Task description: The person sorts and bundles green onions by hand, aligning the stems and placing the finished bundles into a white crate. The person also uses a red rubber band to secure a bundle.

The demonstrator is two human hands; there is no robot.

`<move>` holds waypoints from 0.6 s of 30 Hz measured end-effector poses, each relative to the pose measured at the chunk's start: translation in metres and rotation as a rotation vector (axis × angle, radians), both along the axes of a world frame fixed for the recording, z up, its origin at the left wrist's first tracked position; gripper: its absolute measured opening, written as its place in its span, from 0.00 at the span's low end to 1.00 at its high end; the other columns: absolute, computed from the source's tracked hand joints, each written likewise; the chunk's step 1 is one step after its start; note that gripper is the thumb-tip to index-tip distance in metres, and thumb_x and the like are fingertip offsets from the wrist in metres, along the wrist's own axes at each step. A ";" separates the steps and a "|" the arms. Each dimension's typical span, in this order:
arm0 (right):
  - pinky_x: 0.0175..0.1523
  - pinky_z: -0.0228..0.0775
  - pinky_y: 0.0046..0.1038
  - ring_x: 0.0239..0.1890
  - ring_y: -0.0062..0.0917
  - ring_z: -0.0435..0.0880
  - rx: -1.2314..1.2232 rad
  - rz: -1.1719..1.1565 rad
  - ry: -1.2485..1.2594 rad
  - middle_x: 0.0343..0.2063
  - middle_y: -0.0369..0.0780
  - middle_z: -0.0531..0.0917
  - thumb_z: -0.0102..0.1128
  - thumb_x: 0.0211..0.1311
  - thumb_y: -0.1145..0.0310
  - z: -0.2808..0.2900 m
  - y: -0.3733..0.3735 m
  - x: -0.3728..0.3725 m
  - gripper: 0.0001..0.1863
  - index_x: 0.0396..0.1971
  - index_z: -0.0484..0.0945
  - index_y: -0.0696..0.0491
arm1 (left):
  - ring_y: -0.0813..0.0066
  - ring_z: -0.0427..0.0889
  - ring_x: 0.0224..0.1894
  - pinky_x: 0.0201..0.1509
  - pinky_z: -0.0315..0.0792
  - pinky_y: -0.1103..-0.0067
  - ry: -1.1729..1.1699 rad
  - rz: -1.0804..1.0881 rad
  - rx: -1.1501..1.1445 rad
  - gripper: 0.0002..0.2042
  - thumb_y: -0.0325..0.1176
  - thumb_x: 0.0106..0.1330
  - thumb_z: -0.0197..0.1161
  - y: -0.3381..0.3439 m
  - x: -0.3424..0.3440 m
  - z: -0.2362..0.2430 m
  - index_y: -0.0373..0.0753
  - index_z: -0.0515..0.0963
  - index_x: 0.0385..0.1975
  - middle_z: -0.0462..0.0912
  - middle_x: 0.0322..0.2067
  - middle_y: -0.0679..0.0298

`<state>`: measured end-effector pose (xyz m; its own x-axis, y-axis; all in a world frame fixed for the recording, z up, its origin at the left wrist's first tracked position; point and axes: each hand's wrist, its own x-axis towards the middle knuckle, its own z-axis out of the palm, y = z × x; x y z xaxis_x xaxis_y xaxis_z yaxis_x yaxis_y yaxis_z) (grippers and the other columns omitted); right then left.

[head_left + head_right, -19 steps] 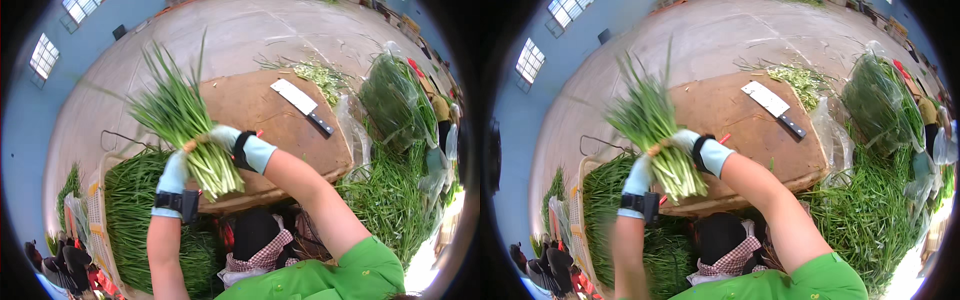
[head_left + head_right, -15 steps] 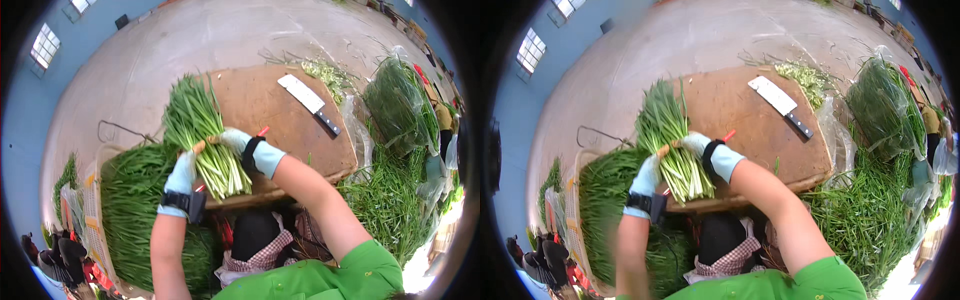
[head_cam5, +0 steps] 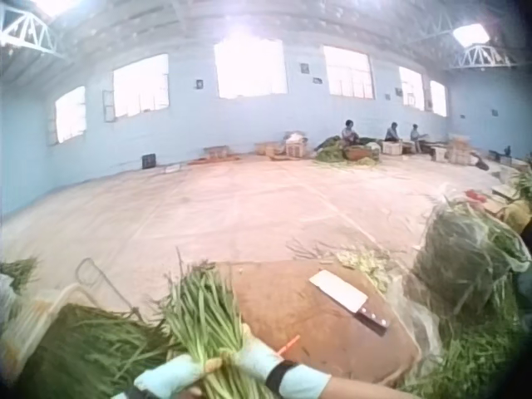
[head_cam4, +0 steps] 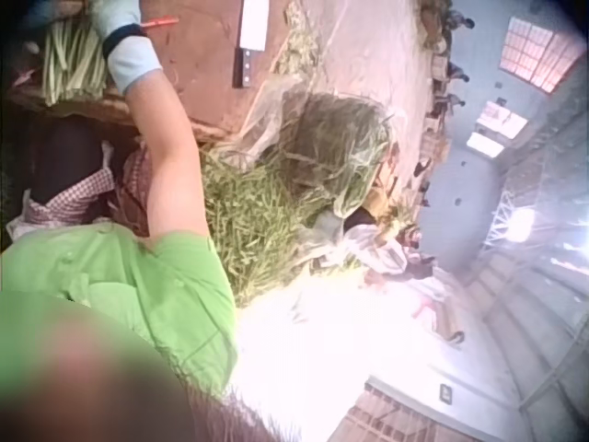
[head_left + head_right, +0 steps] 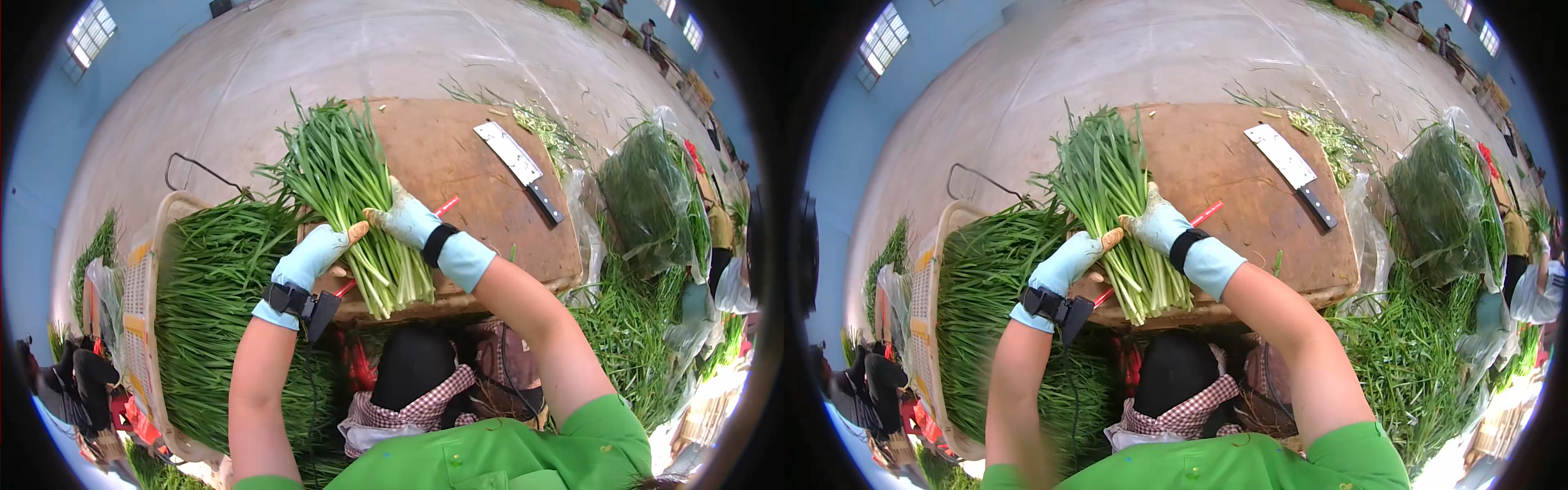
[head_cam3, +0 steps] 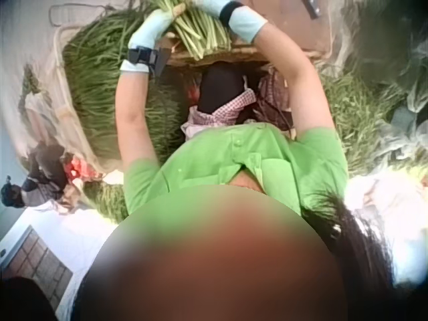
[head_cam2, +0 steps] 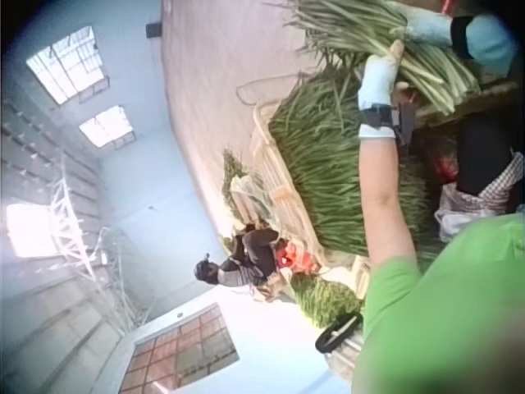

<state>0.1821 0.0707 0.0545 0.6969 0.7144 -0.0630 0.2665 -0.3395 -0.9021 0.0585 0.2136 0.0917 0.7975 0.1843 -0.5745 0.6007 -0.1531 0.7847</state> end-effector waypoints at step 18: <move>0.66 0.47 0.37 0.66 0.51 0.49 -0.213 -0.140 -0.296 0.62 0.64 0.45 0.64 0.43 0.39 0.010 -0.013 -0.041 0.58 0.67 0.39 0.50 | 0.83 0.75 0.28 0.32 0.71 0.86 -0.499 0.385 0.138 0.15 0.34 0.65 0.56 0.030 -0.084 -0.060 0.35 0.71 0.49 0.77 0.33 0.66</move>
<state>0.1414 0.0579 0.0641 0.7969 0.6039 0.0186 0.4425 -0.5625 -0.6984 -0.0254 0.2438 0.0315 0.8247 0.5563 -0.1019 0.2002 -0.1185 0.9726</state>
